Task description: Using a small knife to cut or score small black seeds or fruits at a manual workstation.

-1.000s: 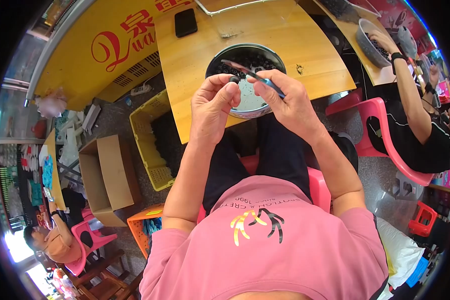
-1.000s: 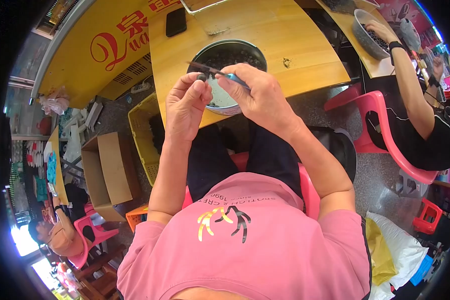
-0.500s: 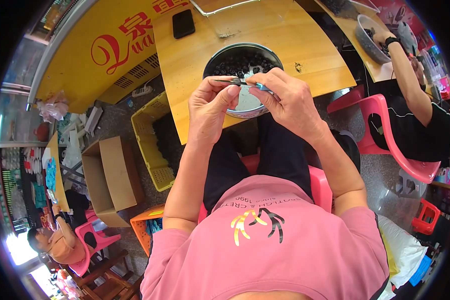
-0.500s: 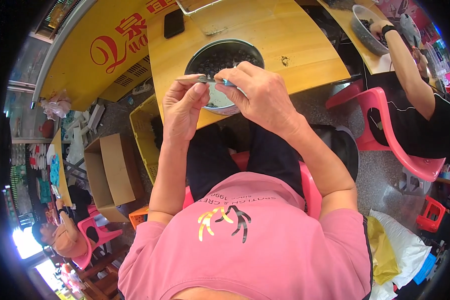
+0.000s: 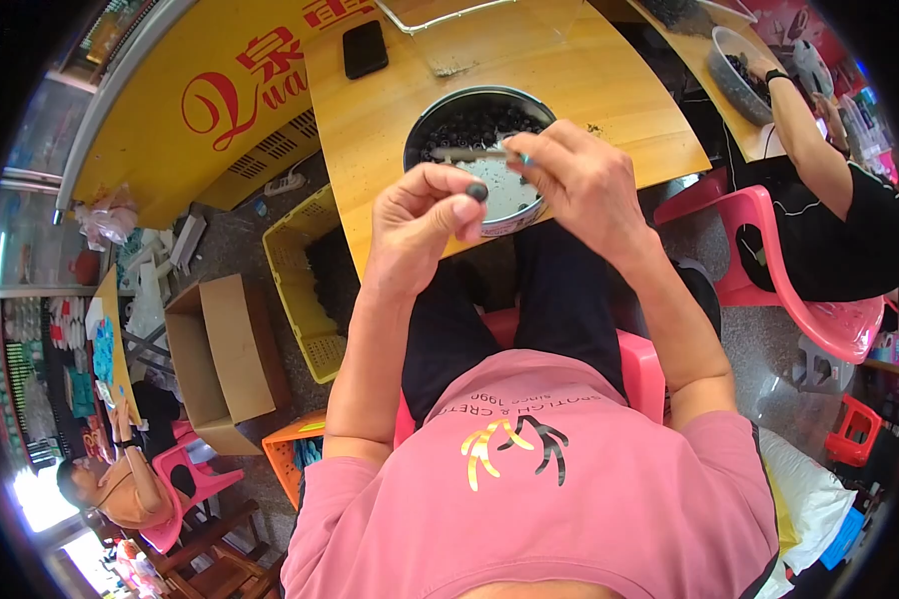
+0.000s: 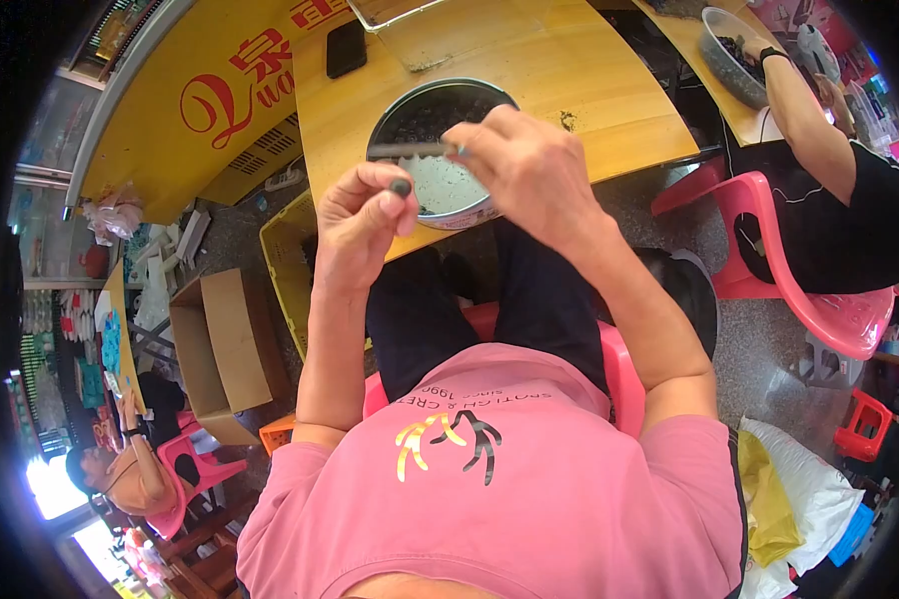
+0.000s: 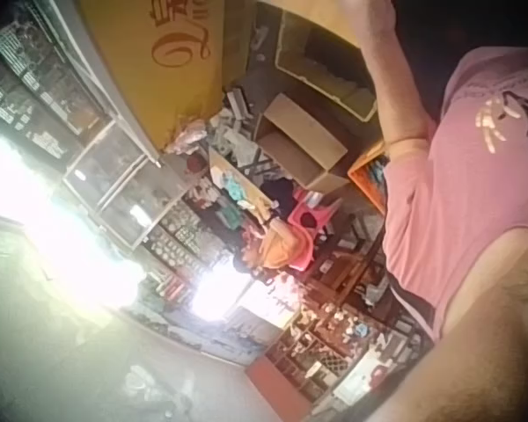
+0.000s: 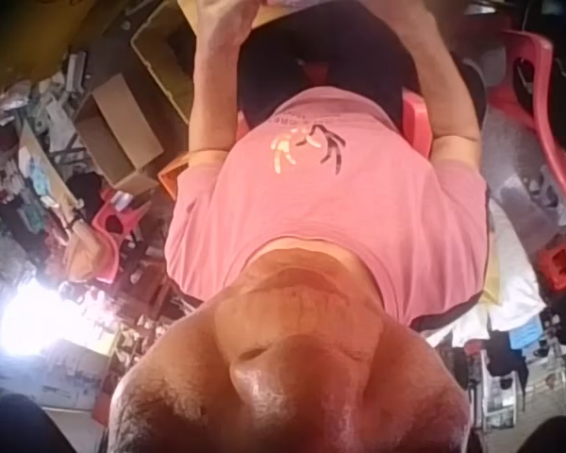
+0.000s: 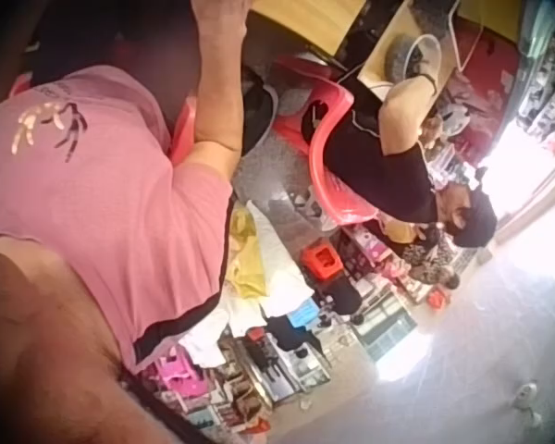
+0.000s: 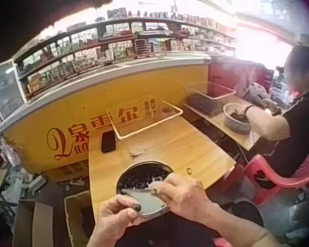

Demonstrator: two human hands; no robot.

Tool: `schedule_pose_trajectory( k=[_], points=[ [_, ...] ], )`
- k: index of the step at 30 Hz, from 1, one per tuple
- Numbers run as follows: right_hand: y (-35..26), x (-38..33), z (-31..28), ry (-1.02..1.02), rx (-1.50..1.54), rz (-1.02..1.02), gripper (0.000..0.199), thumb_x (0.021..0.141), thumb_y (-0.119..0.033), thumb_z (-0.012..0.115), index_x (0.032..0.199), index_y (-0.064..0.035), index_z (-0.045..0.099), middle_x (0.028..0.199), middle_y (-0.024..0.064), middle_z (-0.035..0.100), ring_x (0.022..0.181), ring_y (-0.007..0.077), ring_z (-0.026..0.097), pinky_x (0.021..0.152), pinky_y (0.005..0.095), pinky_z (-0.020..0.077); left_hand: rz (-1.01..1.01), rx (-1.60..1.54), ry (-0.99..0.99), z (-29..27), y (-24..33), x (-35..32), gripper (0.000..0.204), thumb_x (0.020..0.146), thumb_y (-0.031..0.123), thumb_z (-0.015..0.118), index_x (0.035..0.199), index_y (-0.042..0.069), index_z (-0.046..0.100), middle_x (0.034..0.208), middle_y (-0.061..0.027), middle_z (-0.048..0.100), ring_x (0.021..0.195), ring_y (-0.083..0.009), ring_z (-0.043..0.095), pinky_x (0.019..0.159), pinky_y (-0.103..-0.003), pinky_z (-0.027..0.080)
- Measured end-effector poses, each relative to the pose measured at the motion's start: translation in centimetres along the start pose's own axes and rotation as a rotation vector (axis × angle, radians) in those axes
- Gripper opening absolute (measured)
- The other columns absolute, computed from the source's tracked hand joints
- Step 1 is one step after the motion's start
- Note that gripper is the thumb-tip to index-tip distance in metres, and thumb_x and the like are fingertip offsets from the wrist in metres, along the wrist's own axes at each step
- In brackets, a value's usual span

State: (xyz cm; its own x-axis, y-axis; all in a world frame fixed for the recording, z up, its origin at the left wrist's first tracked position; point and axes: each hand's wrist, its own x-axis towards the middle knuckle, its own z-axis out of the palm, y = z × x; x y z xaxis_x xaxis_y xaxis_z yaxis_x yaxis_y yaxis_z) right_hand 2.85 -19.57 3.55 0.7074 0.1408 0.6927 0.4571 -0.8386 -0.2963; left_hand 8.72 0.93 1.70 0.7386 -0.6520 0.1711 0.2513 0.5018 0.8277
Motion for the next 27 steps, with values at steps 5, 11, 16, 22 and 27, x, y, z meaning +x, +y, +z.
schedule_pose_trajectory(
  k=[5, 11, 16, 22, 27],
  points=[
    [-0.1, -0.4, 0.3, 0.039, 0.399, 0.406, 0.017, 0.089, -0.015, 0.067, 0.103, -0.0048, 0.068, 0.083, 0.0033, 0.064, 0.072, 0.0116, 0.059, 0.066, 0.0247, 0.0461, 0.000, 0.014, 0.038, 0.2, -0.4, 0.1, 0.014, 0.084, 0.004, 0.071, 0.097, 0.000, 0.065, 0.083, -0.0071, 0.066, 0.069, -0.0117, 0.062, 0.061, -0.024, 0.050],
    [-2.9, 0.1, 0.4, -0.110, 0.904, 0.669, 0.022, 0.090, -0.022, 0.069, 0.097, -0.0012, 0.065, 0.086, -0.0029, 0.061, 0.081, 0.0044, 0.054, 0.074, 0.0200, 0.0442, 0.168, 0.263, 0.168, 0.7, -1.0, 0.2, 0.017, 0.084, -0.002, 0.069, 0.101, -0.002, 0.067, 0.093, -0.0071, 0.065, 0.073, -0.0117, 0.062, 0.065, -0.022, 0.051],
    [-3.5, 0.4, 1.0, -0.076, 1.217, 0.844, 0.021, 0.090, -0.025, 0.069, 0.096, -0.0053, 0.065, 0.077, -0.0053, 0.057, 0.066, 0.0006, 0.046, 0.059, 0.0170, 0.0376, 0.359, 0.557, 0.091, 0.6, -0.8, -0.2, 0.019, 0.084, -0.009, 0.065, 0.102, -0.003, 0.067, 0.099, -0.0069, 0.062, 0.081, -0.0129, 0.063, 0.071, -0.023, 0.053],
    [-4.0, 0.1, 1.9, -0.101, 1.312, 0.859, 0.020, 0.091, -0.025, 0.068, 0.096, -0.0059, 0.065, 0.076, -0.0053, 0.058, 0.063, 0.0007, 0.044, 0.056, 0.0170, 0.0351, 0.192, 0.356, 0.153, 0.6, -0.2, -1.5, 0.019, 0.085, -0.007, 0.065, 0.104, -0.003, 0.066, 0.098, -0.0073, 0.063, 0.081, -0.0125, 0.063, 0.071, -0.024, 0.053],
    [-4.6, -0.4, 3.8, -0.126, 1.148, 0.711, 0.020, 0.092, -0.024, 0.067, 0.097, -0.0051, 0.065, 0.077, -0.0051, 0.058, 0.065, 0.0006, 0.046, 0.058, 0.0177, 0.0368, 0.123, 0.261, 0.242, -0.6, -0.2, -2.9, 0.018, 0.086, -0.002, 0.066, 0.104, -0.003, 0.065, 0.090, -0.0076, 0.066, 0.075, -0.0120, 0.062, 0.067, -0.023, 0.050]
  ],
)
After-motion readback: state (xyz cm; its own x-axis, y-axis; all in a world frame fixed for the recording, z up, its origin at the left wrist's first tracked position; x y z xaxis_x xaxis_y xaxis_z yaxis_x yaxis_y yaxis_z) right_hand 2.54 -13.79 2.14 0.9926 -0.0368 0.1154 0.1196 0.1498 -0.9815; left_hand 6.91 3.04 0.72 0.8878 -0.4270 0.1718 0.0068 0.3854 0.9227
